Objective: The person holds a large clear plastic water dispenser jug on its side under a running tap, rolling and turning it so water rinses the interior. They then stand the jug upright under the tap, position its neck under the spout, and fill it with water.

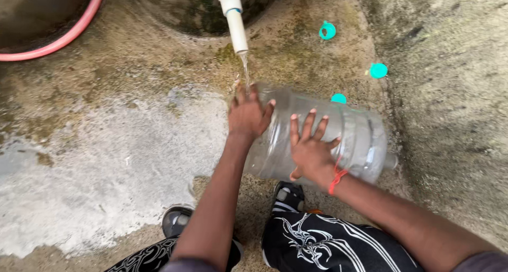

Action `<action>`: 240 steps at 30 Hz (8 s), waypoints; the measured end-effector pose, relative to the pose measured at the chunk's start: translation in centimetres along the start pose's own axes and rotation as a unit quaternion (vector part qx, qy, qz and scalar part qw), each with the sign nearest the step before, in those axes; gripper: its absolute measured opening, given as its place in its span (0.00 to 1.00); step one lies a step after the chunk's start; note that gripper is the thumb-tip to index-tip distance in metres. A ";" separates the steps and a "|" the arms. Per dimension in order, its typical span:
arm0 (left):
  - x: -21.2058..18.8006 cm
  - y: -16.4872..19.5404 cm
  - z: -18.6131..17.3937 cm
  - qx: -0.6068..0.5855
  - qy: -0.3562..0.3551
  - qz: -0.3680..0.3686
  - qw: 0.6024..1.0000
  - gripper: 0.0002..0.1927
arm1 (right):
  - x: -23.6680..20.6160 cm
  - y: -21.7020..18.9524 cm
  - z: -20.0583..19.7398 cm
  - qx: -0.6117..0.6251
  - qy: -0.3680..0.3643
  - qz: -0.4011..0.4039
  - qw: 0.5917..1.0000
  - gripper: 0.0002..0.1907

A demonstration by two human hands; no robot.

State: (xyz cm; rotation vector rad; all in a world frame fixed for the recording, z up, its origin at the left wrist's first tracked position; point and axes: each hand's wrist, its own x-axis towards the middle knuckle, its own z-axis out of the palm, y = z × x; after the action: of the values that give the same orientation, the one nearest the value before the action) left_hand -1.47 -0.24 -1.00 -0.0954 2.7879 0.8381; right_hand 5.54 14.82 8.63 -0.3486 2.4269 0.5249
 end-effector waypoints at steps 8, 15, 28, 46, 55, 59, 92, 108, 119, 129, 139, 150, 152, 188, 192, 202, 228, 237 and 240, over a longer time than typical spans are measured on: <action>6.8 2.8 -1.7 0.016 -0.193 -0.036 0.980 0.35 | 1.8 2.0 -1.8 0.084 -0.037 -0.003 0.996 0.84; 0.2 1.0 1.9 0.014 0.118 0.103 0.988 0.35 | 3.3 4.2 -3.8 0.142 -0.054 -0.002 0.988 0.86; -1.6 -0.2 2.3 0.021 0.104 0.025 0.994 0.38 | 1.6 2.8 -1.6 0.117 -0.043 0.003 0.992 0.84; -0.6 -0.4 4.3 0.010 0.174 0.050 0.983 0.30 | 2.8 4.9 -2.1 0.163 -0.043 -0.008 0.986 0.86; -6.8 2.0 4.3 -0.027 0.271 0.064 0.960 0.32 | 4.0 5.5 -1.5 0.166 -0.033 -0.008 0.986 0.87; -2.1 1.8 3.1 0.005 0.148 -0.040 0.988 0.36 | 3.2 4.2 0.3 0.166 -0.005 0.001 0.986 0.87; -7.3 -1.0 5.8 -0.187 0.315 0.090 0.926 0.26 | 5.6 6.6 -2.7 0.191 -0.048 -0.011 0.980 0.89; 1.7 -5.4 4.0 -0.279 -0.012 -0.288 0.916 0.45 | 1.7 3.2 0.1 0.154 -0.018 -0.018 0.988 0.84; -1.7 -2.0 -0.9 -0.232 -0.012 -0.205 0.951 0.42 | -0.7 1.2 1.1 0.070 0.024 0.006 0.997 0.82; -4.5 -9.0 4.8 -0.444 0.138 0.011 0.885 0.51 | 2.1 4.1 0.7 0.148 0.129 0.014 0.980 0.82; 2.2 -6.5 0.9 -0.115 -0.032 -0.195 0.974 0.48 | -0.9 0.8 3.4 -0.017 0.079 0.001 0.997 0.76; 9.8 -6.2 1.6 -0.490 -0.176 -0.087 0.849 0.33 | 0.8 2.4 4.0 0.015 0.073 -0.022 0.997 0.74; 8.8 -6.6 1.7 -0.407 -0.127 -0.083 0.901 0.32 | 0.9 2.9 2.5 0.047 0.003 -0.026 0.999 0.79; -17.3 -3.0 -21.4 -0.008 -0.028 -0.147 0.989 0.30 | -0.5 2.0 -0.8 -0.074 -0.104 -0.040 0.991 0.82; -16.8 0.0 -20.3 0.011 -0.003 -0.131 0.991 0.24 | 0.1 0.5 0.1 -0.052 -0.124 -0.004 0.991 0.78; -14.0 1.0 -15.7 -0.175 -0.098 -0.141 0.969 0.25 | 2.0 4.2 -2.3 0.304 0.020 0.110 0.946 0.60; -6.9 -2.6 0.2 -0.154 -0.057 -0.051 0.985 0.59 | 5.8 6.0 3.4 -0.001 -0.234 0.073 0.969 0.69; -8.0 -2.5 0.7 -0.211 0.071 -0.040 0.974 0.59 | 5.6 4.5 -0.3 0.188 -0.062 0.021 0.980 0.93; -7.1 -3.5 1.3 -0.214 0.058 -0.052 0.974 0.60 | 5.3 1.6 0.1 0.132 -0.049 0.043 0.989 0.93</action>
State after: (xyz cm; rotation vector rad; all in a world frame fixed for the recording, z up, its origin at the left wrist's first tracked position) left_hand 6.11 -2.45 -2.23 -0.3686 2.6275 1.4309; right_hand 0.93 15.66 5.70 -0.1026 2.3861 0.2447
